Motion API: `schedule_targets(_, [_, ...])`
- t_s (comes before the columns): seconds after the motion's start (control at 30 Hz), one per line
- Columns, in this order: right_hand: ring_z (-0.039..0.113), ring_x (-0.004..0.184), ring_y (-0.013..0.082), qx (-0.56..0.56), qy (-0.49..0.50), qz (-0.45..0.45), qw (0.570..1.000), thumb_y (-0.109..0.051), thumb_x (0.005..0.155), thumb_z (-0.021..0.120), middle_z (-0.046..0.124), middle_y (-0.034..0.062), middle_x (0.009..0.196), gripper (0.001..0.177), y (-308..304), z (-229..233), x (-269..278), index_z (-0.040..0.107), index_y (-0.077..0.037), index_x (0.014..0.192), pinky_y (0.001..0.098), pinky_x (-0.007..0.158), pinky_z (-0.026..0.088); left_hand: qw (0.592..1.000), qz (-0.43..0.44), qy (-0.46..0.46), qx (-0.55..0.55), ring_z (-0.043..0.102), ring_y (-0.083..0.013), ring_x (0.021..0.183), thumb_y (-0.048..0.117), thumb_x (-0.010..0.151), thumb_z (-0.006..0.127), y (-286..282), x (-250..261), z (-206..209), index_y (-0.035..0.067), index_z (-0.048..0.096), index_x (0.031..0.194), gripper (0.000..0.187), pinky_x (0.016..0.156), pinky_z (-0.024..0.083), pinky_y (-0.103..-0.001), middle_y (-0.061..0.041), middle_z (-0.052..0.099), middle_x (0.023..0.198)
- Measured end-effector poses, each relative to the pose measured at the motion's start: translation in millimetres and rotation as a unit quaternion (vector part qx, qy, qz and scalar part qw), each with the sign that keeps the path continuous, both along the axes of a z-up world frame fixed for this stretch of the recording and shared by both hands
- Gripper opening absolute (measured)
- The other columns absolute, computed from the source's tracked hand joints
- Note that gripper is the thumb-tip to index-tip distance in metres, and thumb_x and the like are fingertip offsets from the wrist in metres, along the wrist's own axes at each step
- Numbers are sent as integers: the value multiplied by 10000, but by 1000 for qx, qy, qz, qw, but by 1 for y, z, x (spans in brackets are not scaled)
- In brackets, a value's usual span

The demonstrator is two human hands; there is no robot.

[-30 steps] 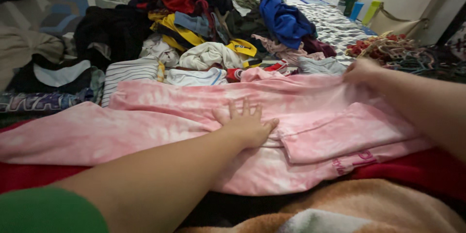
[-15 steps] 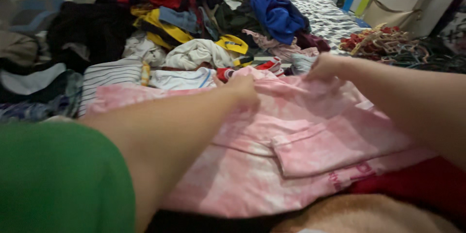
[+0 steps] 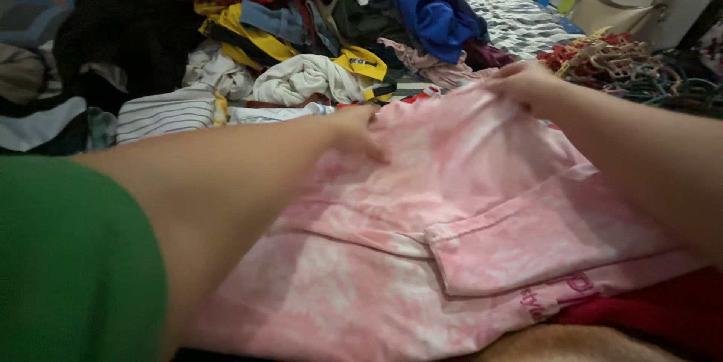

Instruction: The person folds a pink shirt and a yellow jersey by hand on a bed, smoothing the fabric and aligning the sleeves before placing them into a stack.

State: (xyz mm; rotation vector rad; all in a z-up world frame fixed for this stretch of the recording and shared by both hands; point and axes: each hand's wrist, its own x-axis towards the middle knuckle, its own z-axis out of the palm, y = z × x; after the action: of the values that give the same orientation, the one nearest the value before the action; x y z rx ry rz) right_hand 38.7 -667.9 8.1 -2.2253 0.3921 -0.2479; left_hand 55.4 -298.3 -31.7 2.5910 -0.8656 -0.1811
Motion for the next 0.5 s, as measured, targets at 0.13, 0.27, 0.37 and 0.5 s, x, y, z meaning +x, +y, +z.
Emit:
schedule_targets(0.13, [663, 733, 162, 5, -76, -39, 996, -228, 857, 830, 739, 79, 953, 338, -12, -12, -6, 775, -84, 1158, 351, 630, 550, 997, 33, 68, -19, 756, -243, 917, 400, 542, 895, 37, -12, 22, 119, 696, 1225, 765, 784, 613, -405, -102, 780, 1062])
schedule_targets(0.27, [654, 732, 175, -34, -60, -40, 997, -217, 860, 843, 753, 98, 943, 319, -20, -25, -13, 788, -73, 1139, 361, 631, 536, 991, 1, -10, 133, 742, -226, 940, 458, 618, 908, 87, -3, 45, 126, 776, 1153, 643, 832, 587, -394, -90, 789, 1044])
schedule_targets(0.37, [660, 769, 179, -54, -62, -52, 995, -225, 862, 847, 757, 98, 972, 312, -29, -24, -16, 790, -79, 1131, 368, 658, 533, 972, -2, -90, 218, 721, -257, 968, 530, 592, 913, 145, 6, 61, 147, 758, 1145, 690, 858, 557, -417, -91, 766, 1040])
schedule_targets(0.5, [722, 896, 221, -278, 19, -26, 960, -49, 791, 812, 773, 115, 1046, 339, -10, -8, -15, 817, -139, 1117, 354, 797, 560, 950, 106, -101, 275, 734, -270, 980, 596, 600, 908, 214, 7, 72, 78, 812, 1003, 663, 860, 563, -429, -102, 782, 1027])
